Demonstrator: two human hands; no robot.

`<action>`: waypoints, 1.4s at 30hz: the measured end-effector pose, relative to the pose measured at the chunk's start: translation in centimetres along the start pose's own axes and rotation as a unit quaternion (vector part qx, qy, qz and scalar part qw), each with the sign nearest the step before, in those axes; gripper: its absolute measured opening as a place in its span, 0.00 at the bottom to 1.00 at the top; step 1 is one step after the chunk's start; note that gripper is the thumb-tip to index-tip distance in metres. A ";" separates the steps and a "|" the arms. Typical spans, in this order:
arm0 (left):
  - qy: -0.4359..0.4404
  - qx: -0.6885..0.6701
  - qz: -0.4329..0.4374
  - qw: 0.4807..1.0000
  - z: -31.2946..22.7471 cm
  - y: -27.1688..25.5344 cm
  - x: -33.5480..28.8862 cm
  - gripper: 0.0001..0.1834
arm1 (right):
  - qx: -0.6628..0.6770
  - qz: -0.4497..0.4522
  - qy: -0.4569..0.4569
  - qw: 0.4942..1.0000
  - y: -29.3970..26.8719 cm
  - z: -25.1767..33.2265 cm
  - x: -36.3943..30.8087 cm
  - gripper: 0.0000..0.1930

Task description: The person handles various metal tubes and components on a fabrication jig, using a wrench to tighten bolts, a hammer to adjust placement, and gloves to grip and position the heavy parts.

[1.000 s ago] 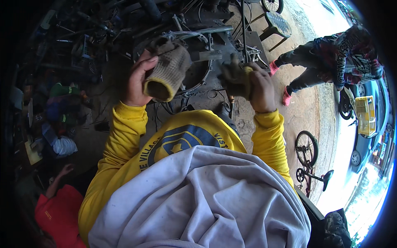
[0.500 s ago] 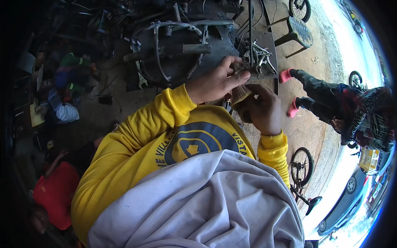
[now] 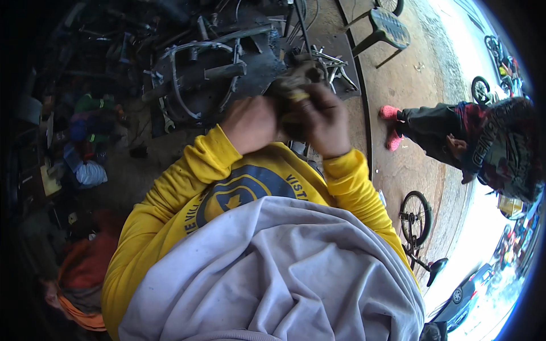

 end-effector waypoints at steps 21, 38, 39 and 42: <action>0.041 -0.548 0.197 0.812 1.7 2.1 2.4 0.22 | -0.297 0.156 -0.205 0.920 9.1 1.8 -4.6 0.06; 0.166 -0.841 -0.076 0.510 3.9 -3.0 -0.1 0.20 | -0.570 -0.047 -0.407 0.712 10.6 2.3 -3.1 0.09; 0.165 -0.818 -0.155 0.528 3.1 -4.5 -0.5 0.18 | -0.571 -0.076 -0.402 0.711 10.5 2.5 -2.5 0.09; 0.155 -0.784 -0.238 0.552 3.5 -6.2 -1.3 0.14 | -0.635 0.027 -0.269 0.724 11.0 0.5 -1.6 0.10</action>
Point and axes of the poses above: each hand's wrist, its own x-axis towards the middle knuckle, its own y-axis out of the palm, z = x × y, the point moved 5 cm from there along x, towards the middle knuckle
